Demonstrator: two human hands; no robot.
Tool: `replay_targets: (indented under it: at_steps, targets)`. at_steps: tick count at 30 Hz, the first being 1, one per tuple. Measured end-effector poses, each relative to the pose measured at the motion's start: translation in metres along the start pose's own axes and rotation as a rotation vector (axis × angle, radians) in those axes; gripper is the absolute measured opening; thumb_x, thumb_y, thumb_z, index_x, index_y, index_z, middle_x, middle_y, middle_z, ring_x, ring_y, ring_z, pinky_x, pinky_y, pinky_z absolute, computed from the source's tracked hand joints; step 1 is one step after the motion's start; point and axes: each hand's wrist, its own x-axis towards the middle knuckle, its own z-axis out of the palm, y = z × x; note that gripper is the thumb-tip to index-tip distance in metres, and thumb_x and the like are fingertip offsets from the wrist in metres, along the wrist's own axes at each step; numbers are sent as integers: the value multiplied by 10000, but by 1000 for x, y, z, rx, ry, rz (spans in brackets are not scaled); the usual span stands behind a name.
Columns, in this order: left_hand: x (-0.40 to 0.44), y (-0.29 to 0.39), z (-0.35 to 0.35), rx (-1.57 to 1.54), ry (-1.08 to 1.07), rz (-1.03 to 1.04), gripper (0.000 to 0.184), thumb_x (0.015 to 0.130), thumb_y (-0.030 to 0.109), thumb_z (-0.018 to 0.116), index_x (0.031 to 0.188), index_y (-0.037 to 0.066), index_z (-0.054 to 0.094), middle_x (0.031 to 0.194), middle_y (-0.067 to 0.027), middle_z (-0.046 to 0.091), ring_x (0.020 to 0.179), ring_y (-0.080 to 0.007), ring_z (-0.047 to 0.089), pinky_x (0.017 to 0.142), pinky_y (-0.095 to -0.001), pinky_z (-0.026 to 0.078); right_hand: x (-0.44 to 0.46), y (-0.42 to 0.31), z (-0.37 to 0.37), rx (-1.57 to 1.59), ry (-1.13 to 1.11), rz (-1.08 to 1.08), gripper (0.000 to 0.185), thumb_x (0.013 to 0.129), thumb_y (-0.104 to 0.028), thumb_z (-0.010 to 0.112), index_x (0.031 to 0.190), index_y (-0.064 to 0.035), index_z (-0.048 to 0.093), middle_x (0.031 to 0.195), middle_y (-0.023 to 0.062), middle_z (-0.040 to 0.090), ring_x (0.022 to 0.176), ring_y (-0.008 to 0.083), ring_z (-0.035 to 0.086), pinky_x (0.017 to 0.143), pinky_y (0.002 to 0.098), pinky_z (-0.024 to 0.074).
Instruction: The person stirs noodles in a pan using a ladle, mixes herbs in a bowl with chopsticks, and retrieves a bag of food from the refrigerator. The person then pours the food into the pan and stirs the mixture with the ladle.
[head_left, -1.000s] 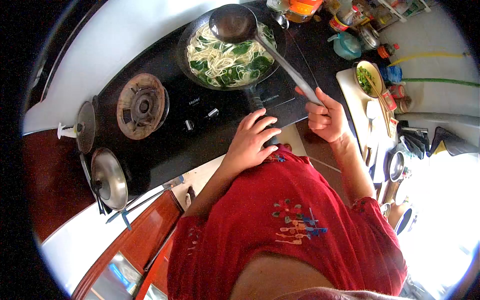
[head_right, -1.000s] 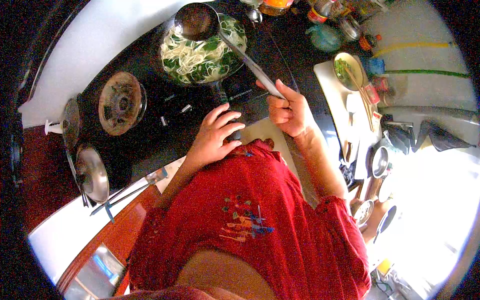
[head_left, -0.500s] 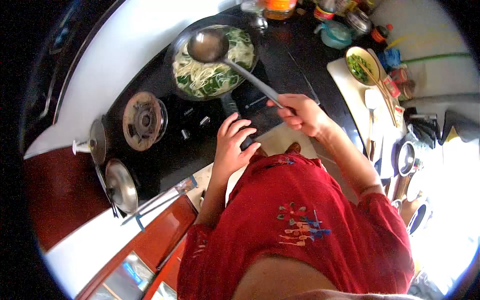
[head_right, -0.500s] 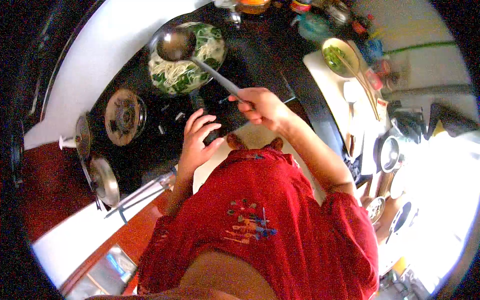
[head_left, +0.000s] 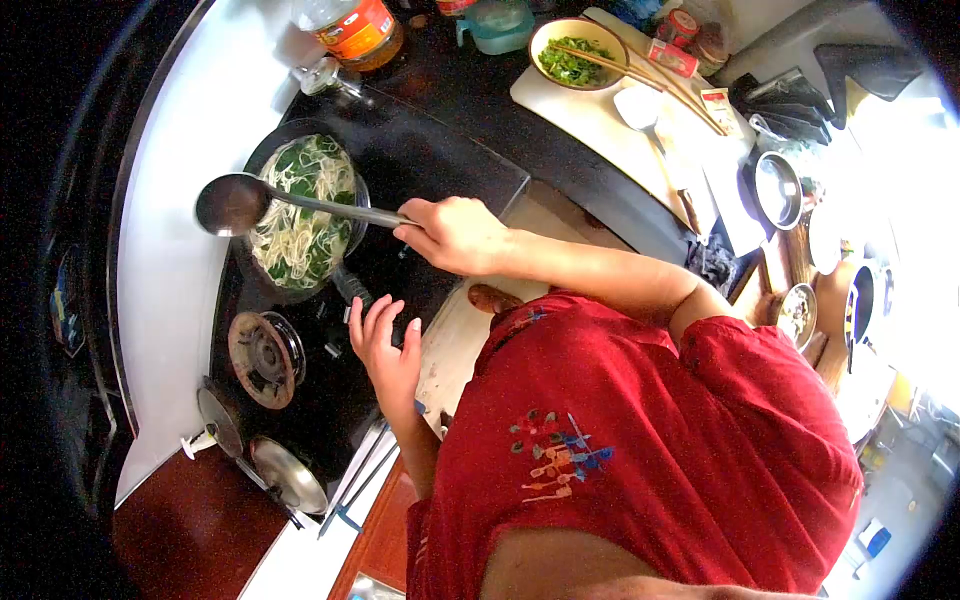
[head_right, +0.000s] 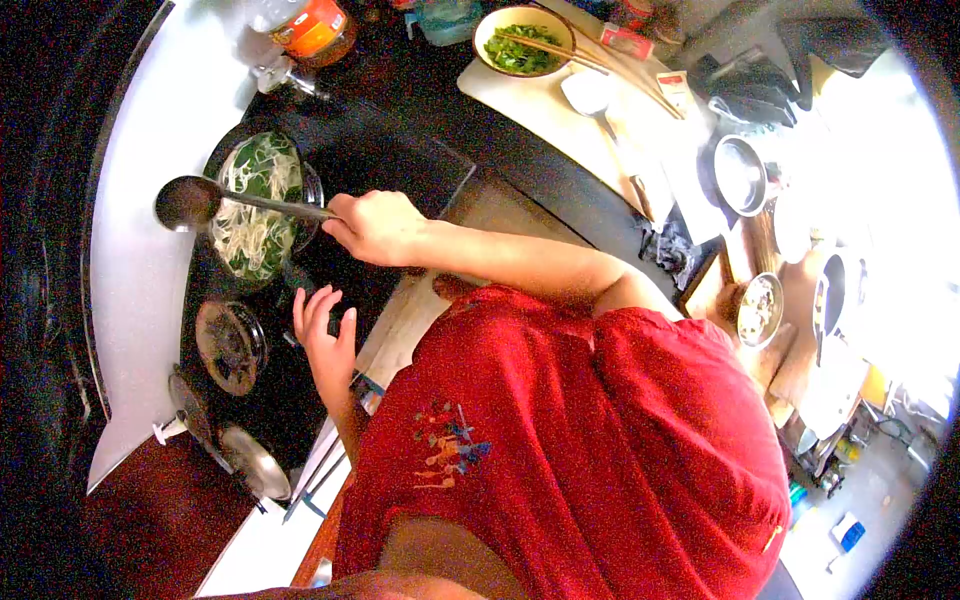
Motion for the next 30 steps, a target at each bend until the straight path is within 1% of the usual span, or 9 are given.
replay_targets:
  at_steps: [5,9,15,19,20,21,24,26,30]
  targets:
    - [11,32,2,-45,28,52,243,745,106,622,974,34,584,1084,-92,567,1119,-310,452,975,-437,294,-10,18,-15,-6,313,-171,311,812,-277,584,987,-24,540,792,175,600,716,331,600,614,389,481]
    - [22,57,15,-373,-78,18,234,753,62,614,978,10,575,1016,-126,592,1001,-300,534,885,-389,397,-16,34,-23,-12,329,-111,302,801,-278,597,964,-26,559,798,163,605,740,340,596,651,389,478]
    - [25,84,45,-364,-244,24,225,779,87,618,989,11,588,943,-144,616,870,-280,594,774,-340,461,-76,78,-75,150,369,-33,316,786,-327,621,970,-72,586,742,143,612,659,294,615,593,368,480]
    - [25,98,65,-386,-322,39,207,776,40,600,977,-6,590,910,-125,634,832,-218,610,774,-304,464,-155,117,-131,25,463,192,420,739,-406,678,925,-37,609,758,121,633,685,188,623,639,314,497]
    - [26,100,70,-389,-355,45,210,778,60,605,978,-1,588,914,-128,630,835,-234,608,766,-312,467,-179,127,-145,-30,448,339,457,720,-439,689,897,-26,607,720,104,619,655,155,593,602,304,484]
    - [27,103,76,-391,-388,50,215,780,79,611,979,4,587,917,-132,626,839,-250,606,758,-321,470,-203,143,-154,-82,523,267,438,727,-408,697,871,-8,590,665,55,577,597,129,521,541,279,426]
    - [35,120,90,-388,-442,116,216,779,97,614,975,9,585,925,-138,621,848,-264,605,749,-328,474,-283,157,-182,-267,590,591,411,730,-380,694,816,5,578,593,78,532,564,140,490,547,293,425]
    - [41,135,99,-388,-466,173,215,776,90,614,972,7,587,922,-135,623,845,-250,609,751,-319,474,-336,186,-185,-433,650,722,413,713,-413,697,795,-26,581,654,137,582,569,229,561,557,330,450]
    - [57,169,118,-383,-523,297,223,768,82,617,978,8,591,921,-128,625,839,-232,612,755,-304,475,-379,208,-178,-657,832,700,390,704,-385,715,759,-32,558,624,117,579,565,241,574,536,331,454]
